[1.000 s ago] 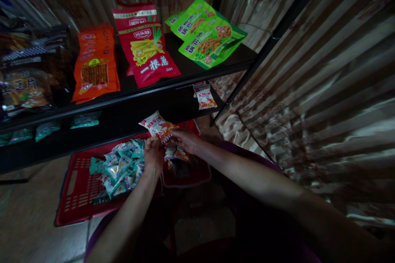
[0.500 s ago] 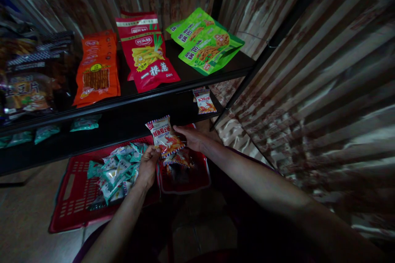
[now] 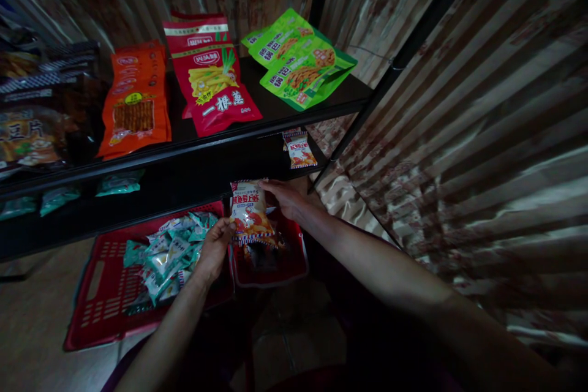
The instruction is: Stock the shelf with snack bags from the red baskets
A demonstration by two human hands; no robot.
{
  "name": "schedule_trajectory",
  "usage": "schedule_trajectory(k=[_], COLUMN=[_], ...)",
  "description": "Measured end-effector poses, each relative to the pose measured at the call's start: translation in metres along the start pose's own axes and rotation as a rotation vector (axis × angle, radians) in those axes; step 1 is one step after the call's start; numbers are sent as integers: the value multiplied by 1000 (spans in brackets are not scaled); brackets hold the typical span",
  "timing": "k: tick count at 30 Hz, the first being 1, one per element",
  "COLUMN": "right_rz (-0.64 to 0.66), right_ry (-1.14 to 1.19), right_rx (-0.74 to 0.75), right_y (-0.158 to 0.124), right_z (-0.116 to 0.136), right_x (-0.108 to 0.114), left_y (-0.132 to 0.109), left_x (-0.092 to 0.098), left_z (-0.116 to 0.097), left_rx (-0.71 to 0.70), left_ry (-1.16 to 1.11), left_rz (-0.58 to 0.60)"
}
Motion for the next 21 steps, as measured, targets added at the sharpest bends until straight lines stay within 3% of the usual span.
schedule_trajectory(k=[6,11,16,21], right_rz=[-52,-119,-92,-107], right_ry=[-45,-110,-218,-314], right_rx=[74,182,360,411], right_y=[-1,0,-5,-8], right_z=[8,9,14,17], right_x=[2,4,-7,-16], left_y=[-1,-3,0,-1], left_x=[-1,3,-1,-5], left_z=[-5,-24,-24,-27], left_rx=[-36,-341,-436,-526], left_ry=[33,199,358,365], left_rz=[-79,-223,-174,-166])
Point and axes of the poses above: each hand's wrist, its own y-axis towards the middle knuckle, its own x-axis out of the back of the hand, z = x × y, the point moved 5 cm from there along y, towards the middle knuckle, and after that the axes turned 10 degrees about -y, right-handed, at the moved point
